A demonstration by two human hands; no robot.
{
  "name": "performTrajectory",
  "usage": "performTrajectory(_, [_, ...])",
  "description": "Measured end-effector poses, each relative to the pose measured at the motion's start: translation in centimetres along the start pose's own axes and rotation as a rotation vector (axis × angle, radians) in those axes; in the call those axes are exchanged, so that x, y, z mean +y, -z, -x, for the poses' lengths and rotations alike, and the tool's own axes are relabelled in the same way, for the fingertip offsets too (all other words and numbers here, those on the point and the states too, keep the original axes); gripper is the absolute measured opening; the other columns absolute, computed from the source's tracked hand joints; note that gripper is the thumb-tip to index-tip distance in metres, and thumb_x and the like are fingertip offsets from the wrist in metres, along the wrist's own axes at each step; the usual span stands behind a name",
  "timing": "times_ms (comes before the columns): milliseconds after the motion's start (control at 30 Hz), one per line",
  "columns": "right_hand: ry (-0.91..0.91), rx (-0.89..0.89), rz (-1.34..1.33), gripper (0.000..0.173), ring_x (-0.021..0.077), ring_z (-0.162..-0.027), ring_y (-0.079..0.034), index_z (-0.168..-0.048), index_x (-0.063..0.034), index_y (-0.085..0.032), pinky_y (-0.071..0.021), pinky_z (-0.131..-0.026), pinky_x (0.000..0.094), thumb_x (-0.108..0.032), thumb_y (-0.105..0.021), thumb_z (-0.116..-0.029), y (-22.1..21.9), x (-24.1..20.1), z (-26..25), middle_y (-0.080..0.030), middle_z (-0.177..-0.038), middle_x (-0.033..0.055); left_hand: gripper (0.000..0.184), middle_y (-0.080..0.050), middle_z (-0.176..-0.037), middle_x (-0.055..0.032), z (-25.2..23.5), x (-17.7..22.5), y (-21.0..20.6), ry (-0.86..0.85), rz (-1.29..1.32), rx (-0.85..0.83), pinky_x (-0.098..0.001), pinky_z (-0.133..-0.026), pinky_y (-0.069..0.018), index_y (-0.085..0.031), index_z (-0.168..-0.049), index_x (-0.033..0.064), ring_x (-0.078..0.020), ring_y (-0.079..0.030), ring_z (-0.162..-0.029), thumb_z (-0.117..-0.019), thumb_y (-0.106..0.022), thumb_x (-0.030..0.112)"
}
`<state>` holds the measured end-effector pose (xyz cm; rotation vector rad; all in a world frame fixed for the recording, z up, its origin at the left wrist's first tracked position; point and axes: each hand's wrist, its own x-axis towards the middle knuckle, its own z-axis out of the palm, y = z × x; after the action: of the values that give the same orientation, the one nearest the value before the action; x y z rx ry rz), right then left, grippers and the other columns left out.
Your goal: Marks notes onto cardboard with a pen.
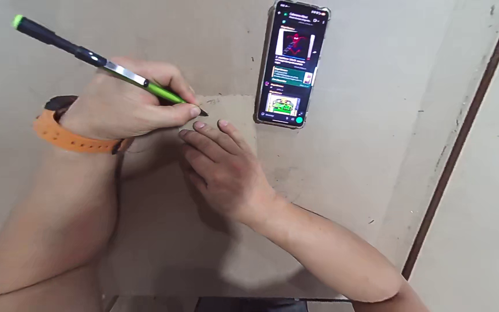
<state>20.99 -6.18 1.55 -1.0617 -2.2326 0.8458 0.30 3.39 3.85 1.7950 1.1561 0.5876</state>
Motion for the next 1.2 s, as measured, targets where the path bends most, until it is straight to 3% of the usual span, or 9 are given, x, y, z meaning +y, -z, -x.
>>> performTrajectory(433, [0.007, -0.007, 0.048, 0.026, 0.0184, -0.138, -0.055, -0.120, -0.0153, -0.076, -0.0328, -0.124, 0.0425, -0.024, -0.063, -0.0994, 0.0, 0.0, -0.1, -0.069, -0.135, -0.0004, 0.015, -0.072, -0.082, 0.0058, -0.1, 0.6, -0.2, 0.046, -0.037, 0.010, -0.0173, -0.057, -0.0533, -0.072, -0.090, 0.0155, -0.0002, -0.064, -0.065, -0.0853, -0.076, 0.030])
performTrajectory(567, [0.014, 0.011, 0.045, 0.025, 0.0186, -0.137, -0.056, -0.118, -0.0151, -0.077, -0.0341, -0.123, 0.0422, -0.024, -0.064, -0.0985, -0.1, 0.1, 0.0, -0.070, -0.135, -0.0001, 0.018, -0.075, -0.085, 0.0035, 0.4, -0.3, 0.1, 0.048, 0.216, 0.020, -0.0210, -0.061, -0.0601, -0.073, -0.097, 0.0143, -0.0060, -0.070, -0.069, -0.0890, -0.079, 0.029])
performTrajectory(700, [0.046, 0.025, 0.048, 0.024, 0.0207, -0.136, -0.057, -0.116, -0.0133, -0.077, -0.0386, -0.121, 0.0392, -0.021, -0.060, -0.1010, -0.3, 0.1, -0.1, -0.070, -0.134, 0.0026, 0.022, -0.073, -0.078, 0.0047, 0.3, -1.0, 0.3, 0.020, 0.325, 0.003, -0.0201, -0.054, -0.0564, -0.075, -0.096, 0.0160, -0.0058, -0.066, -0.061, -0.0934, -0.076, 0.037])
performTrajectory(800, [0.100, 0.011, 0.018, 0.030, 0.0221, -0.134, -0.059, -0.114, -0.0110, -0.077, -0.0414, -0.119, 0.0376, -0.006, -0.049, -0.1025, -0.4, 0.2, 0.0, -0.070, -0.133, 0.0045, 0.023, -0.071, -0.079, 0.0045, 0.0, -0.7, 0.5, 0.015, 0.301, -0.014, -0.0211, -0.054, -0.0568, -0.073, -0.106, 0.0127, -0.0063, -0.065, -0.062, -0.0962, -0.073, 0.033])
performTrajectory(967, [0.077, -0.049, -0.010, 0.027, 0.0190, -0.138, -0.055, -0.119, -0.0121, -0.075, -0.0406, -0.119, 0.0373, -0.016, -0.051, -0.1053, -0.3, 0.1, 0.2, -0.067, -0.138, 0.0016, 0.020, -0.073, -0.089, -0.0011, -2.6, 0.0, 1.1, -0.001, 0.353, -0.155, -0.0291, -0.063, -0.0625, -0.071, -0.113, 0.0066, -0.0124, -0.070, -0.074, -0.0961, -0.069, 0.018])
performTrajectory(1033, [0.074, -0.062, -0.028, 0.027, 0.0184, -0.139, -0.054, -0.120, -0.0116, -0.074, -0.0397, -0.120, 0.0374, -0.018, -0.053, -0.1055, -0.3, 0.3, 0.1, -0.066, -0.139, 0.0022, 0.019, -0.074, -0.086, -0.0042, -3.1, 0.2, 0.8, 0.037, 0.385, -0.158, -0.0287, -0.059, -0.0619, -0.071, -0.111, 0.0023, -0.0137, -0.070, -0.069, -0.0946, -0.068, 0.012])
performTrajectory(1100, [0.074, -0.052, -0.030, 0.026, 0.0177, -0.139, -0.054, -0.119, -0.0117, -0.074, -0.0395, -0.121, 0.0373, -0.020, -0.054, -0.1055, -0.3, 0.4, 0.1, -0.067, -0.139, 0.0024, 0.016, -0.072, -0.076, -0.0013, -2.9, 0.0, 0.7, 0.002, 0.367, -0.140, -0.0249, -0.053, -0.0572, -0.075, -0.102, 0.0022, -0.0092, -0.066, -0.061, -0.0940, -0.072, 0.015])
performTrajectory(1200, [0.067, -0.050, -0.031, 0.026, 0.0173, -0.140, -0.053, -0.120, -0.0114, -0.075, -0.0385, -0.122, 0.0370, -0.020, -0.055, -0.1053, -0.3, 0.4, 0.2, -0.067, -0.139, 0.0023, 0.015, -0.071, -0.075, 0.0018, -2.5, -0.5, 0.5, -0.091, 0.337, -0.125, -0.0227, -0.054, -0.0566, -0.075, -0.098, 0.0030, -0.0058, -0.065, -0.061, -0.0942, -0.073, 0.018])
